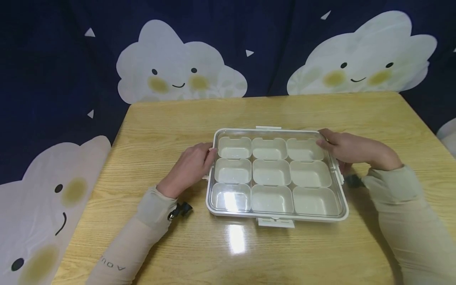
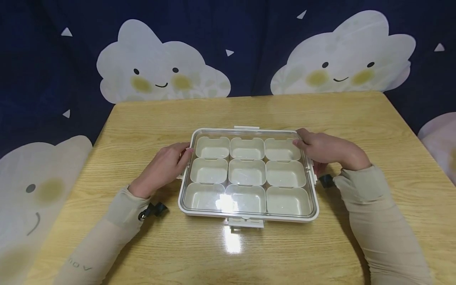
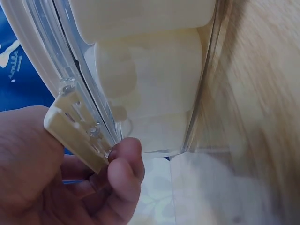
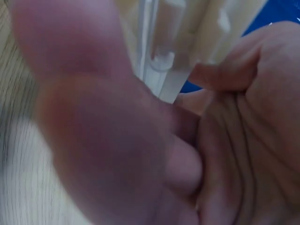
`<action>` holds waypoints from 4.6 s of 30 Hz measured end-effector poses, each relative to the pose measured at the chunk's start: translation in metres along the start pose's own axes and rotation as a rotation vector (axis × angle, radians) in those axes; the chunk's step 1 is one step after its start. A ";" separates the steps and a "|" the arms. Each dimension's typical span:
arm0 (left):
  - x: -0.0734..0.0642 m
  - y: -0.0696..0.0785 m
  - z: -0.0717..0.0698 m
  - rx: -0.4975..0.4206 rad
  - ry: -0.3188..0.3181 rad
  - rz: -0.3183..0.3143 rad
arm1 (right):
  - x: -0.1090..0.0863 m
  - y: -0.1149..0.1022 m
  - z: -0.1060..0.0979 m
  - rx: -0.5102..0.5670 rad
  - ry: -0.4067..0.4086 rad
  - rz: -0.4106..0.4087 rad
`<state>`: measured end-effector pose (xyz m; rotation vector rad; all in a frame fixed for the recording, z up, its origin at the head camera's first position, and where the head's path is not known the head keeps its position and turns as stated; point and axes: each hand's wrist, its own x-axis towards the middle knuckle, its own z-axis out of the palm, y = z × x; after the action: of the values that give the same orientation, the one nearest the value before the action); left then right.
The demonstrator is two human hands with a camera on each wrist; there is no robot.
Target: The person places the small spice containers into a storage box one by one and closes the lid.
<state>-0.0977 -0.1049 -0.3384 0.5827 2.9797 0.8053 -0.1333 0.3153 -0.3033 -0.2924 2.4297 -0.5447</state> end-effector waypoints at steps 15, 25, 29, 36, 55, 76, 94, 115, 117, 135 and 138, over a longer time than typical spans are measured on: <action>-0.001 -0.006 0.000 0.011 -0.032 -0.023 | 0.006 0.002 -0.003 0.036 -0.007 0.020; -0.003 -0.001 -0.004 0.094 0.036 -0.021 | -0.006 0.002 -0.010 -0.012 0.081 0.040; -0.006 0.003 -0.008 0.097 0.067 -0.002 | -0.015 -0.003 -0.012 -0.077 0.132 0.043; -0.010 0.009 -0.016 0.079 0.117 0.057 | -0.028 -0.017 -0.009 -0.176 0.206 -0.006; -0.009 0.008 -0.013 0.076 0.014 0.052 | -0.032 -0.012 -0.007 -0.239 0.053 -0.014; -0.009 0.006 -0.011 0.019 -0.068 -0.013 | -0.029 -0.005 -0.007 -0.131 -0.064 0.029; -0.006 0.005 -0.010 -0.045 -0.112 -0.041 | -0.010 0.025 -0.007 0.180 -0.155 -0.004; -0.008 0.009 -0.004 -0.037 -0.044 0.022 | -0.002 0.041 -0.001 0.335 -0.212 -0.042; -0.008 0.009 -0.003 -0.028 -0.043 0.025 | -0.001 0.042 0.000 0.350 -0.214 -0.035; -0.010 0.003 -0.007 0.006 -0.019 0.073 | 0.008 0.041 0.003 0.400 -0.207 -0.026; -0.009 0.001 -0.009 0.023 -0.035 0.054 | 0.010 0.039 0.004 0.416 -0.203 -0.030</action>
<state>-0.0897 -0.1116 -0.3314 0.6730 2.9575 0.7577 -0.1418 0.3454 -0.3286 -0.1952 2.0605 -0.9648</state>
